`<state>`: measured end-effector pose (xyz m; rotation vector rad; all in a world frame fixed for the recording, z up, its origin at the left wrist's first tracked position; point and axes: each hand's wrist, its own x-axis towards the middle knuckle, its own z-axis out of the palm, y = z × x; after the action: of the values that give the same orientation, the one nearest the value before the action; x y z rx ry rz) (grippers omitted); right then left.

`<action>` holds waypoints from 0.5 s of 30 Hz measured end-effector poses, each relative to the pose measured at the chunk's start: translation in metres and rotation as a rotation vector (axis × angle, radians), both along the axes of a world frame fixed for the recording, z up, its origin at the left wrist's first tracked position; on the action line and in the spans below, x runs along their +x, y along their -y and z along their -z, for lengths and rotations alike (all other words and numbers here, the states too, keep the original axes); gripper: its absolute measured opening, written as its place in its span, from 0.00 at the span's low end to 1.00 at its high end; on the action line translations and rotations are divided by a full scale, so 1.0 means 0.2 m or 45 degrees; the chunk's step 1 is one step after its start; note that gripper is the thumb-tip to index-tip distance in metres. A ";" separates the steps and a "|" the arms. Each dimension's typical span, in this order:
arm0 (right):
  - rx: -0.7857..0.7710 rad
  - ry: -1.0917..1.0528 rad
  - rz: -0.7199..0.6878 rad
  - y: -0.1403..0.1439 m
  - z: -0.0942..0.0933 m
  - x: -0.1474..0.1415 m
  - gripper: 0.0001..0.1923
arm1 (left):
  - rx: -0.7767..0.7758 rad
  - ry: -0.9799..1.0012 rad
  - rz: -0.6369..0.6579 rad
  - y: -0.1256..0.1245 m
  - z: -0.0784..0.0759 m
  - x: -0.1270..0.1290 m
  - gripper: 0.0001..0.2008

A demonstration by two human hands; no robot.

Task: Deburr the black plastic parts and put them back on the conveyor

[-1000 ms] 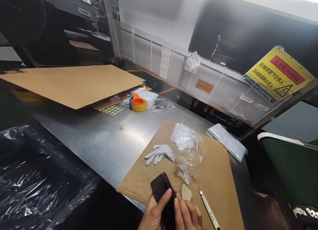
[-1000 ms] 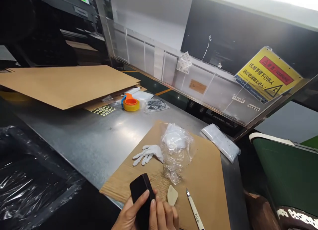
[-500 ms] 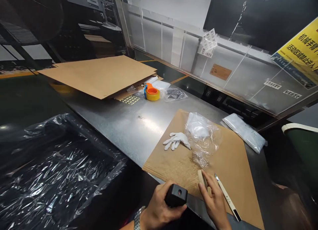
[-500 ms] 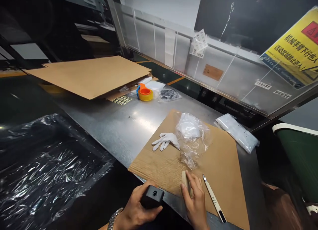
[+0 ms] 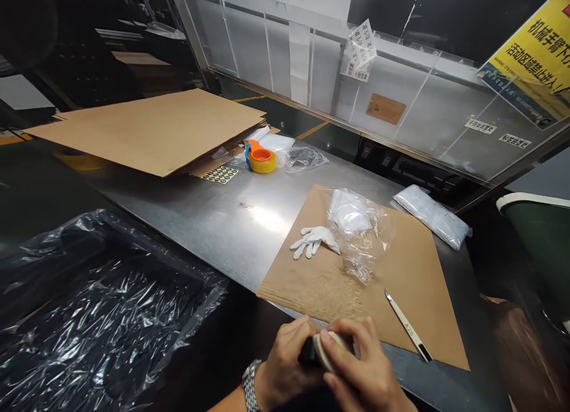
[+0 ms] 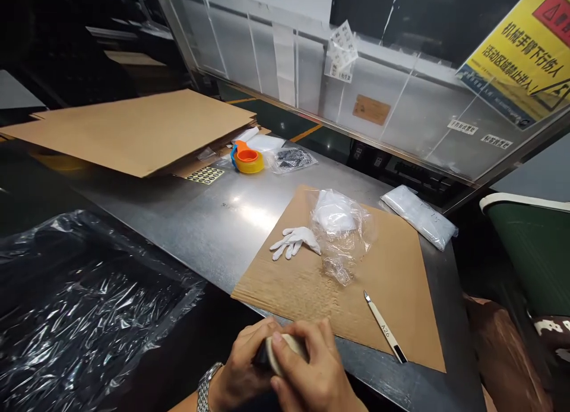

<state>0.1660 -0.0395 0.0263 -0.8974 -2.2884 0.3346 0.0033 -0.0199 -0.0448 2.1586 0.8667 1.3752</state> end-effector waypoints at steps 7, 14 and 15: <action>-0.043 -0.033 0.073 0.06 0.04 0.02 0.28 | -0.044 0.007 0.135 0.04 0.01 0.05 0.11; -0.226 0.014 0.108 0.09 0.01 0.10 0.27 | -0.123 -0.062 0.095 0.06 0.04 0.07 0.09; -0.197 -0.015 0.107 0.09 0.01 0.10 0.28 | -0.101 -0.062 0.122 0.06 0.04 0.08 0.09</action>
<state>0.1857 -0.0577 0.0249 -1.0621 -2.2299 0.4839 0.0190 -0.0319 -0.0528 2.1520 0.8109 1.2265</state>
